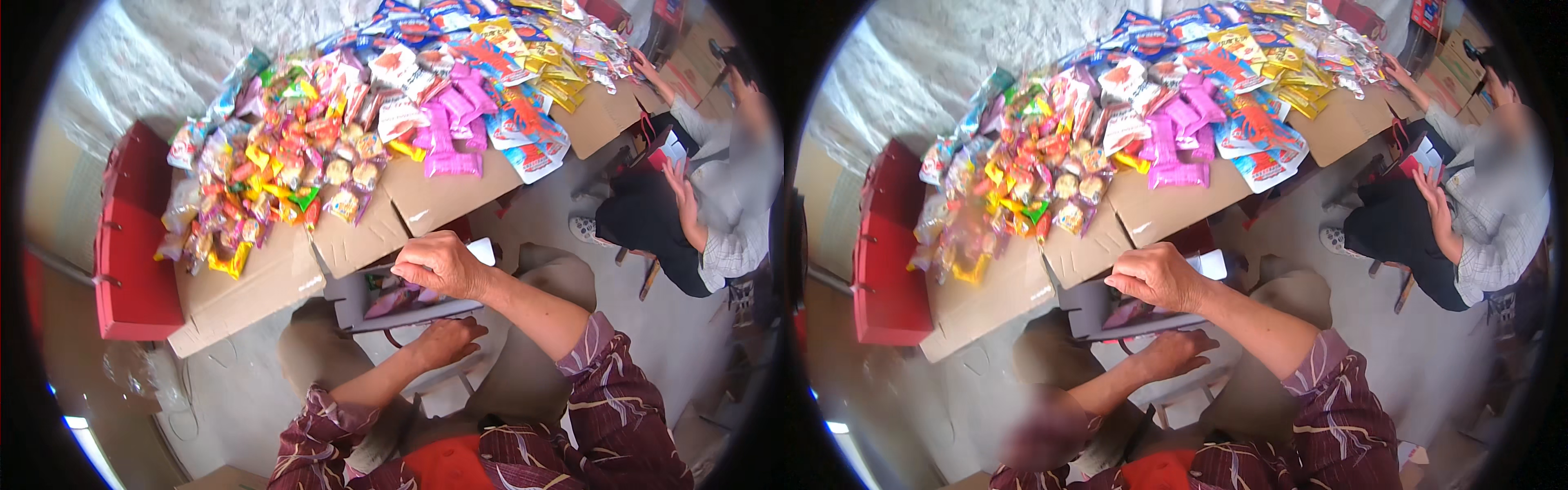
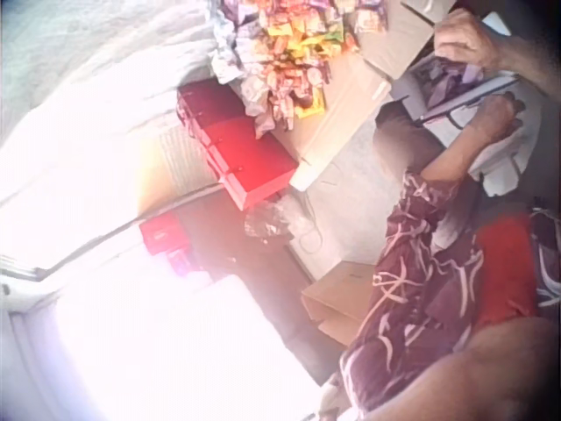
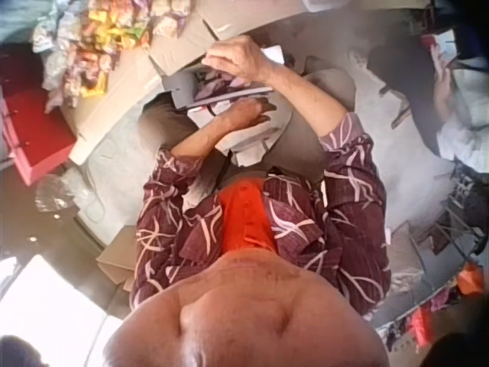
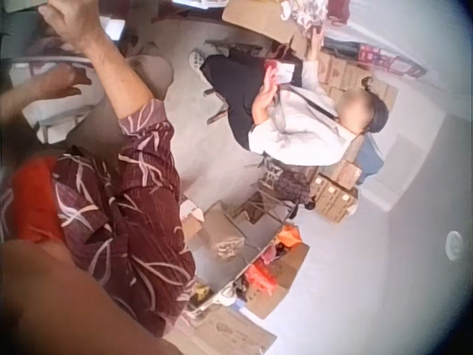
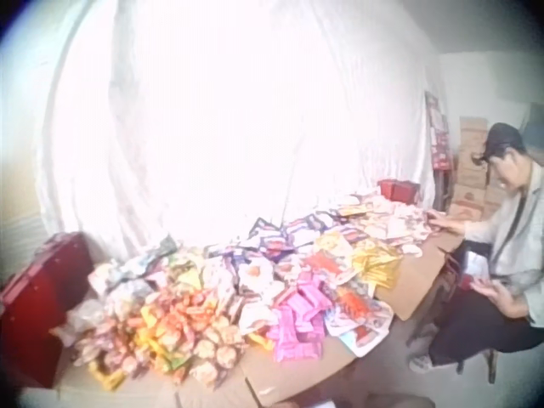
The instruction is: Packing various types of individually wrapped snacks into a gift box.
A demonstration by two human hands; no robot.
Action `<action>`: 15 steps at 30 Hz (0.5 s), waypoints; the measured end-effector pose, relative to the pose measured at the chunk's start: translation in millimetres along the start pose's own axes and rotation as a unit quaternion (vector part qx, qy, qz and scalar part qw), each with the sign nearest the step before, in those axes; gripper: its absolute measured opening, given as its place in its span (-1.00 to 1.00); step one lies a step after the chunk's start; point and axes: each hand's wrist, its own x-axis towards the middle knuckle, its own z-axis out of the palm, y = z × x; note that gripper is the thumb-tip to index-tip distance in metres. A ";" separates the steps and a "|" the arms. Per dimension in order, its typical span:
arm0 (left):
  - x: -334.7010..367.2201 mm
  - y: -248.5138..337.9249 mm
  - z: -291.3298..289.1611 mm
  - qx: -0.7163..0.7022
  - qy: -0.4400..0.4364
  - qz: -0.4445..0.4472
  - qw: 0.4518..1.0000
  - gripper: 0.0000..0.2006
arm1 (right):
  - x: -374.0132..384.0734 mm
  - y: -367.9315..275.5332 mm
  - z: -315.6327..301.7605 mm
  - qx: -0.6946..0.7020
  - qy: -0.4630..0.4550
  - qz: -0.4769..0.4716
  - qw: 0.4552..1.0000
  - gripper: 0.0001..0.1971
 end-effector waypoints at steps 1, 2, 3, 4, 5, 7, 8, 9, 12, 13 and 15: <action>1.1 0.1 -1.7 -0.025 0.026 0.015 0.999 -0.61 | 1.0 1.6 -6.2 -0.004 0.009 -0.007 1.000 -0.80; 1.5 0.6 -3.3 -0.038 0.030 0.007 0.999 -0.63 | 1.5 4.0 -11.7 -0.022 0.043 -0.012 0.999 -0.80; 1.6 0.6 -5.6 -0.027 0.027 0.009 0.999 -0.63 | 2.7 7.0 -17.2 -0.039 0.076 -0.017 0.996 -0.79; 1.8 -0.9 -6.1 -0.033 0.047 0.016 0.998 -0.64 | 2.0 11.5 -22.2 -0.040 0.097 -0.002 0.994 -0.79; 2.3 -1.4 -7.5 -0.039 0.067 0.023 0.997 -0.65 | 1.6 14.3 -27.6 -0.042 0.105 -0.008 0.994 -0.79; 2.1 7.0 -14.6 -0.038 0.073 0.025 0.996 -0.70 | 1.1 15.5 -39.2 0.019 0.134 0.079 0.988 -0.77; 1.0 8.8 -15.2 -0.047 0.079 0.021 0.996 -0.69 | 0.4 21.4 -40.0 0.038 0.148 0.102 0.983 -0.76; 0.6 11.9 -17.5 -0.056 0.085 0.017 0.995 -0.69 | 1.0 24.3 -43.4 0.037 0.155 0.100 0.982 -0.76; -1.2 24.0 -26.1 -0.078 0.087 -0.003 0.993 -0.69 | 5.5 33.8 -54.6 0.006 0.189 0.081 0.979 -0.75; -2.0 27.8 -30.1 -0.093 0.098 -0.010 0.991 -0.71 | 7.2 36.6 -57.1 0.041 0.202 0.089 0.974 -0.75; -5.3 38.6 -50.2 -0.133 0.101 -0.018 0.986 -0.73 | 8.7 37.1 -60.7 0.078 0.217 0.094 0.968 -0.74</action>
